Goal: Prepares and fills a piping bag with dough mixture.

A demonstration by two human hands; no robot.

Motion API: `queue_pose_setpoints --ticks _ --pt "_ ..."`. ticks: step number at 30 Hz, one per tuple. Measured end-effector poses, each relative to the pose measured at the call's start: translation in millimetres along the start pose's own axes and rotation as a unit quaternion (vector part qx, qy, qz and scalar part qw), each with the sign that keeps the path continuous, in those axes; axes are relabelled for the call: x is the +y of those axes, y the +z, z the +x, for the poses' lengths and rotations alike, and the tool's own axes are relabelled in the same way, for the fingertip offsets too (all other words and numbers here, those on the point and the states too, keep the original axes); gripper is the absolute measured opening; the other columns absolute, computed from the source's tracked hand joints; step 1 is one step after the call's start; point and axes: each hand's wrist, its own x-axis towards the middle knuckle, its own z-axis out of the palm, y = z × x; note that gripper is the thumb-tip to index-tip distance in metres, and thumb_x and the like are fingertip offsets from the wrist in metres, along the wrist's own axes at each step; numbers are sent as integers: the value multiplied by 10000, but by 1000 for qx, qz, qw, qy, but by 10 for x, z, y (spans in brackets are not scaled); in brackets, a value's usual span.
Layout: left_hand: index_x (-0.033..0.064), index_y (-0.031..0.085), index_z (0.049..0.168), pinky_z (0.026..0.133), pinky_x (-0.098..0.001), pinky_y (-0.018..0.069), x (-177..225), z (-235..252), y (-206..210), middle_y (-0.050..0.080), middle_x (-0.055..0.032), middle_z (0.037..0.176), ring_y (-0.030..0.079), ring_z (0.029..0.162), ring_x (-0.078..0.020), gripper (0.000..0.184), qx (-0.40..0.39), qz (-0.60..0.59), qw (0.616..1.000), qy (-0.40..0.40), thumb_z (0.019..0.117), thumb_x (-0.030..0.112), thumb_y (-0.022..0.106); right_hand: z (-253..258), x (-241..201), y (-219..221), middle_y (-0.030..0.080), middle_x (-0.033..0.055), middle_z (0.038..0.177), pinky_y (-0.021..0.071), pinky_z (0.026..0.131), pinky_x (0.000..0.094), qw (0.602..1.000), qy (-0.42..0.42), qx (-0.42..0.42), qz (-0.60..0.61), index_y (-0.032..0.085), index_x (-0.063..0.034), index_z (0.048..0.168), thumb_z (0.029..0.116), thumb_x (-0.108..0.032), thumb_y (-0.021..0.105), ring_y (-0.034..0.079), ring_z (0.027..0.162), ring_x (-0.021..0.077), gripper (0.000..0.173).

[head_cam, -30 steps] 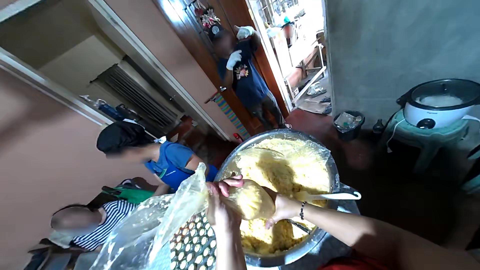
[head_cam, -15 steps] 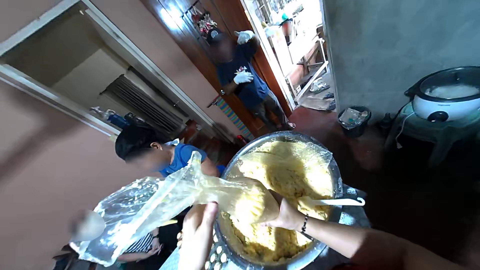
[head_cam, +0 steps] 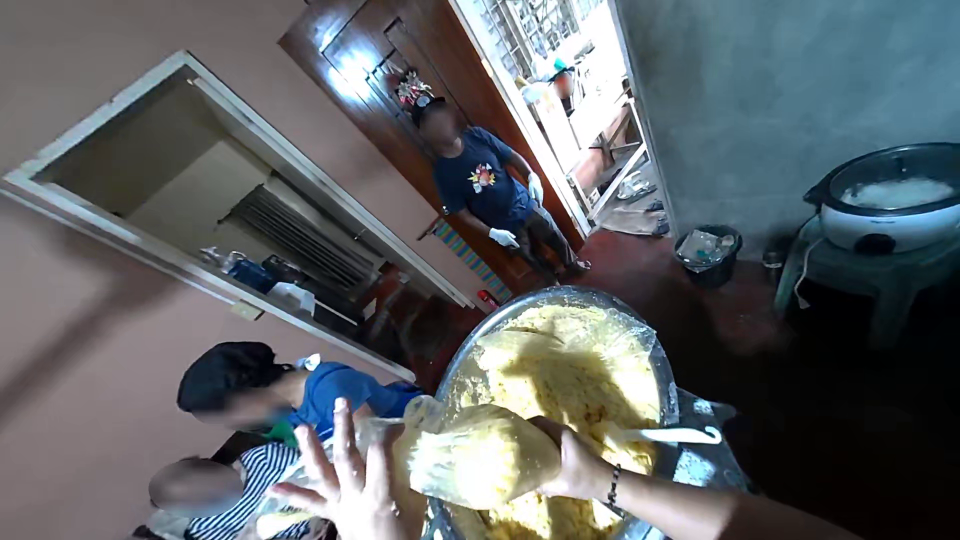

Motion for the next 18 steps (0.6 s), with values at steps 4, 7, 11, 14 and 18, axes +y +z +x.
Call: queue_pose_setpoints --ticks 4,7,11,14,18 --pt "-27 676 864 1173 -682 201 6 -94 116 740 -172 1163 612 1274 -383 176 -44 -76 995 -44 872 83 538 -18 28 6 709 93 1202 549 1013 303 1000 7 -1 16 584 -5 1333 656 -116 927 677 1104 106 768" --pt "-42 686 865 1057 -542 441 56 -165 117 727 -156 855 716 894 -312 201 -57 -117 989 -66 812 137 611 -31 94 11 708 92 1205 545 1018 287 1000 -2 14 24 588 4 1324 658 -131 925 675 1110 99 758" --pt "-82 521 1347 898 -575 496 13 -245 94 684 -219 1120 659 1011 -338 795 -169 -212 957 -101 734 404 666 -19 103 8 699 97 1219 531 1033 279 999 15 31 29 581 15 1328 658 -111 925 664 1124 96 764" --pt "-22 334 1560 960 -559 522 -29 -280 119 612 -275 1337 651 1142 -359 1050 -208 -240 942 -109 682 324 795 16 114 5 696 97 1227 528 1043 272 998 15 52 31 585 20 1320 662 -89 923 661 1134 93 748" --pt "-52 432 1498 927 -547 544 68 -242 119 668 -286 1224 690 1051 -390 806 -178 -191 958 -122 760 31 745 43 118 -7 698 97 1228 525 1042 261 997 24 70 31 583 27 1321 667 -86 922 661 1134 89 745"
